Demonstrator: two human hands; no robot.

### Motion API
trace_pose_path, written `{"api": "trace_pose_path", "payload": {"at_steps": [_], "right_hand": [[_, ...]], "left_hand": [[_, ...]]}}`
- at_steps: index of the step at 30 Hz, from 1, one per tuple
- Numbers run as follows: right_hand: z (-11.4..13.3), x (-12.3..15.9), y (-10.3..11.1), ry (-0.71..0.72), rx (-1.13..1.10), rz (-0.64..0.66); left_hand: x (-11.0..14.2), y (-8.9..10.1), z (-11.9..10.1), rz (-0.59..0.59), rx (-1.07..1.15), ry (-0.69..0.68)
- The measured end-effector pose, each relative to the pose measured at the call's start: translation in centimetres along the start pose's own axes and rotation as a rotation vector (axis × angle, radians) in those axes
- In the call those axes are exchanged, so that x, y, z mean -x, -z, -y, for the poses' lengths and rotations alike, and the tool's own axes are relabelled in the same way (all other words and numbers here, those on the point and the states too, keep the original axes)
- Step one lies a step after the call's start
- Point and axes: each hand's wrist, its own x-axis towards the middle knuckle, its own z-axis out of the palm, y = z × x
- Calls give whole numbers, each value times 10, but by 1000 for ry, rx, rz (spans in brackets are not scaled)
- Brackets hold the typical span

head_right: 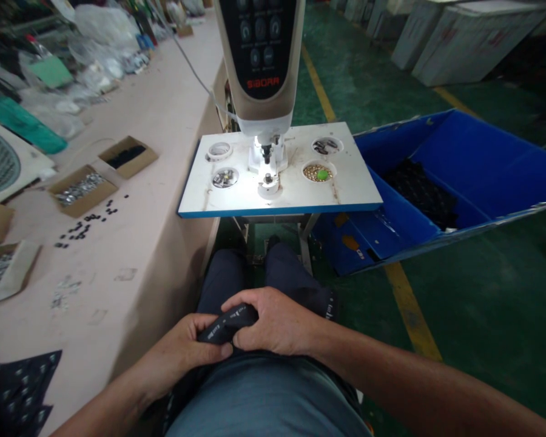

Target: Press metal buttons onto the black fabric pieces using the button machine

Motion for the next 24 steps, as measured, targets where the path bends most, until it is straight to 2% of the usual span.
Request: {"api": "trace_pose_path", "payload": {"at_steps": [6,18,24], "right_hand": [[2,0,1,17,36,-15],[-4,-3,-4,84,52,-53],[-3,-4,-1,47,-18,12]], "left_hand": [[0,-5,4,-54,36,-26],[2,-2,10,-31,-24,-78],[5,-3,5,-70,28,-61]]}}
